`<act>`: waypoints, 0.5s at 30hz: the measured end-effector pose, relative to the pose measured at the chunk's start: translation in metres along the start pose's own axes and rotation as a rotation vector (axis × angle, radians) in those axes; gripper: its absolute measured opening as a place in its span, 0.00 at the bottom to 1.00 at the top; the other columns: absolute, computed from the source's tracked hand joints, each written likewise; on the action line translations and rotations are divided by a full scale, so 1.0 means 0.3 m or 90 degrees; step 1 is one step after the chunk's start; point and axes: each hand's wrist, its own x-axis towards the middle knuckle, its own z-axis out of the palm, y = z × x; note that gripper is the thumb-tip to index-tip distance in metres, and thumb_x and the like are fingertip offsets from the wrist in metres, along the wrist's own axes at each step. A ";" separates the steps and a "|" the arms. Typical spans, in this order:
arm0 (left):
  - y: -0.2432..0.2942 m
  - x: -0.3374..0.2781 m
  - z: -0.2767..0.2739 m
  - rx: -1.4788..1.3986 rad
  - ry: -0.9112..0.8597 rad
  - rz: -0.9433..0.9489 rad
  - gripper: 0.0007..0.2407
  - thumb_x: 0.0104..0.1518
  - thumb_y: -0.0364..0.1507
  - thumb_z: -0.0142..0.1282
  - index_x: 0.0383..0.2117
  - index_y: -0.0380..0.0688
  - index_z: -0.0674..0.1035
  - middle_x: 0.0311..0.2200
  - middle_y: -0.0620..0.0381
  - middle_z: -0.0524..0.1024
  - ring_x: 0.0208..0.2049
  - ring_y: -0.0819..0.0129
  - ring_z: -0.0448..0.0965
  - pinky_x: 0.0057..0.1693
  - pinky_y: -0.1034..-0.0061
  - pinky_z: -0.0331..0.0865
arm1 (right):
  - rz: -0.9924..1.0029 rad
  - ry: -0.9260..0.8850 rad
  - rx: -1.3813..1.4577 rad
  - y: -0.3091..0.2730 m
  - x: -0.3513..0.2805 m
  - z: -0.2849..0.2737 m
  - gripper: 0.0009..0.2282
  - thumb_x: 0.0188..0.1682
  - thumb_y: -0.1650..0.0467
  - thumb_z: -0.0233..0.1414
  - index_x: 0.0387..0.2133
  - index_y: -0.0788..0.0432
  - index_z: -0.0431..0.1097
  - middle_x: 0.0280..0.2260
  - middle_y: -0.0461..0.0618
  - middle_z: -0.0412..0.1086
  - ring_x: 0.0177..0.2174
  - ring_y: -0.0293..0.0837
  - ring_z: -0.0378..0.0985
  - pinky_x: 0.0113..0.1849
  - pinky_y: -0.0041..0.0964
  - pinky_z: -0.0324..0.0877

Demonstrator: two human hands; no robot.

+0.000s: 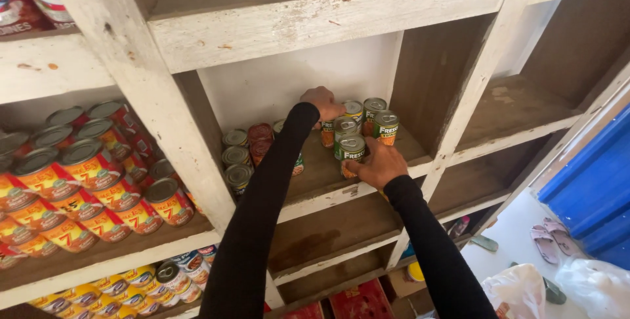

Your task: Stocking canned goods from a floor basket onto a wooden grocery shelf.

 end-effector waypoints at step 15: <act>0.144 -0.546 -0.019 -0.191 0.095 0.507 0.13 0.55 0.38 0.63 0.41 0.47 0.83 0.34 0.52 0.83 0.33 0.61 0.84 0.42 0.68 0.77 | -0.066 -0.011 0.840 0.145 -0.044 0.016 0.40 0.54 0.43 0.28 0.71 0.59 0.51 0.47 0.62 0.69 0.43 0.58 0.71 0.46 0.50 0.67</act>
